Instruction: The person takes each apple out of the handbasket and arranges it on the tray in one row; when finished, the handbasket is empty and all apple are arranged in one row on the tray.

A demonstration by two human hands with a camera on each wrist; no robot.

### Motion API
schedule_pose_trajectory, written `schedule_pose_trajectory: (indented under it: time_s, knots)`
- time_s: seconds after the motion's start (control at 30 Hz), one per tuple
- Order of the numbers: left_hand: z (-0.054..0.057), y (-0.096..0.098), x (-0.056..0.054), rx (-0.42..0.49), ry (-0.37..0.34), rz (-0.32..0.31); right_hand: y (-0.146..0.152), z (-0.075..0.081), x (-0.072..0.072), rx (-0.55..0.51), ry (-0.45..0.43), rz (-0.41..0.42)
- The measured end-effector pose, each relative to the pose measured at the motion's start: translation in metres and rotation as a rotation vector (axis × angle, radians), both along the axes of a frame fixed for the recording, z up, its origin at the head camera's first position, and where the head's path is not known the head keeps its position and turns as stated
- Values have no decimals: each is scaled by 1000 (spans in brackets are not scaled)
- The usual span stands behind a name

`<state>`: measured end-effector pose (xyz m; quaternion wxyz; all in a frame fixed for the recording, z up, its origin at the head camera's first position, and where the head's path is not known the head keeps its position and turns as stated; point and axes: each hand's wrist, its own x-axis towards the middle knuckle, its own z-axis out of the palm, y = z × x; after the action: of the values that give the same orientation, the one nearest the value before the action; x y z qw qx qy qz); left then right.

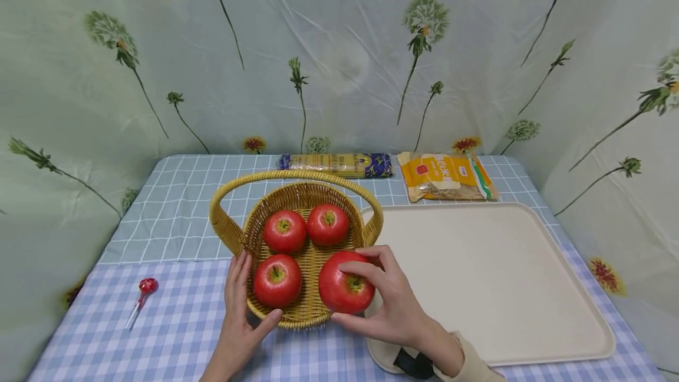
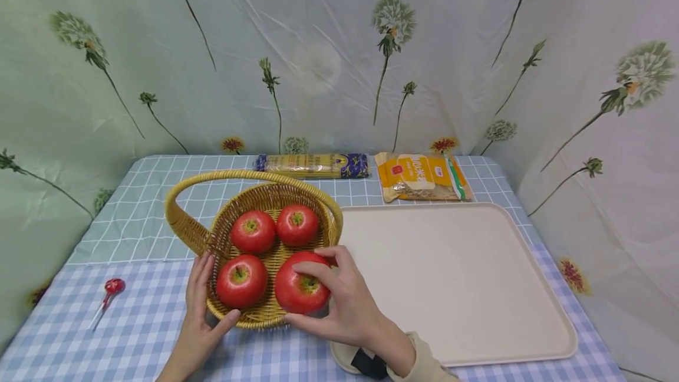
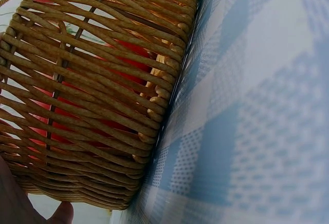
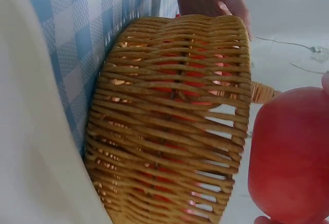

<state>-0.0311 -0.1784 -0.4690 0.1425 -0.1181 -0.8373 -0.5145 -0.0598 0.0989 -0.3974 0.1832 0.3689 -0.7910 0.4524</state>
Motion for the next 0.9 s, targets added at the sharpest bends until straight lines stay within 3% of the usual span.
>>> schedule_pose_trajectory:
  time_s: [0.4, 0.77, 0.9]
  knots:
    - [5, 1, -1, 20, -35, -3, 27, 3, 6, -39, -64, -29]
    - [5, 2, 1, 18, -45, 5, 46, -5, 4, -25, -97, -134]
    - [4, 1, 1, 16, -42, 5, 48, -1, 4, -36, -141, -153]
